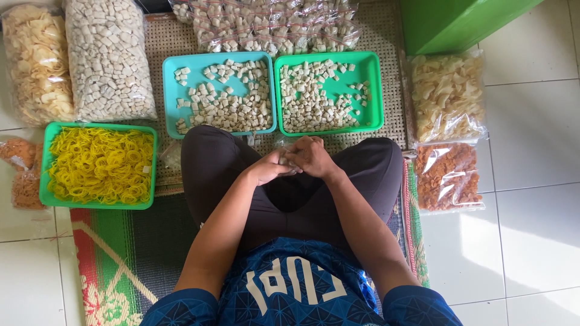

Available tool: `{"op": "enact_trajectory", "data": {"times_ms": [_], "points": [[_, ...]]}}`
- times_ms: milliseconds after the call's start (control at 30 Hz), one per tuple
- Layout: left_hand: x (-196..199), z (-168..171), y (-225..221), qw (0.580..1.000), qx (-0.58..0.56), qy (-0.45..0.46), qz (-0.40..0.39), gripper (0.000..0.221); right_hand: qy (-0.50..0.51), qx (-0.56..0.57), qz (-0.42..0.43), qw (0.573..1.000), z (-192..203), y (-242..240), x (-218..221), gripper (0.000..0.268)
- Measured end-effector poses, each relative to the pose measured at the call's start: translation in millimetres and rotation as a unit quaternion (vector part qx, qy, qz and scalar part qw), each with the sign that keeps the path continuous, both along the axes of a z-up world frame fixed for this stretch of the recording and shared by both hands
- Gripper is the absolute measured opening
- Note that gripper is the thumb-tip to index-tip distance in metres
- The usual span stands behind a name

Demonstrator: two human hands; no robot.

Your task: The person sits on a mat and repeatedly picks small white food pieces from green trays, places them into small clear plastic bags, and ties the bags shut using yellow rubber bands. The person continues this process throughout the clip.

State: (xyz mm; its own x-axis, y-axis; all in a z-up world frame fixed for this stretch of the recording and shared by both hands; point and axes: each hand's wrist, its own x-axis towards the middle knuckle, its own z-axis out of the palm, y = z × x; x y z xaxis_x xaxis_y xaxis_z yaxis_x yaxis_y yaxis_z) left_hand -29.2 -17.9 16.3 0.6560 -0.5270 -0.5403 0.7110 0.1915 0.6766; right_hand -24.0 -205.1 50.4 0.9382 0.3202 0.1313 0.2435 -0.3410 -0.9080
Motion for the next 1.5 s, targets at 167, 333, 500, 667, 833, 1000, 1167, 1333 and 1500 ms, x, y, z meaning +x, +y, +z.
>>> {"op": "enact_trajectory", "data": {"times_ms": [167, 333, 500, 667, 833, 1000, 1167, 1333, 1500], "points": [[2, -40, 8, 0.980, 0.116, -0.140, -0.077, 0.069, -0.014, 0.032, 0.052, 0.998, 0, 15, -1, 0.012], [1, 20, 1, 0.966, 0.159, -0.185, -0.084, 0.041, -0.001, 0.038, 0.061, 0.997, 23, 15, -1, 0.016], [-4, 65, 0, 0.982, 0.095, -0.148, -0.062, 0.026, 0.087, 0.110, 0.035, 0.989, 23, 6, 0, 0.008], [10, -12, 5, 0.996, -0.030, -0.083, -0.005, 0.047, 0.165, 0.239, -0.146, 0.946, -20, -5, 11, 0.010], [26, -15, 11, 0.996, -0.069, -0.046, 0.041, 0.054, 0.159, 0.047, -0.169, 0.972, -86, -30, 41, 0.018], [28, -43, 12, 0.987, -0.121, 0.025, 0.102, 0.098, 0.088, -0.206, -0.107, 0.969, -178, -18, 104, 0.023], [26, -48, 13, 0.991, -0.079, 0.055, 0.098, 0.090, 0.094, -0.371, -0.037, 0.923, -151, 11, 145, 0.044], [30, -31, 14, 0.995, -0.028, 0.066, 0.075, 0.084, 0.125, -0.469, -0.002, 0.875, -140, 24, 158, 0.043], [31, -28, 12, 0.998, -0.023, 0.044, 0.045, 0.085, 0.205, -0.514, -0.005, 0.833, -146, 17, 156, 0.026]]}}
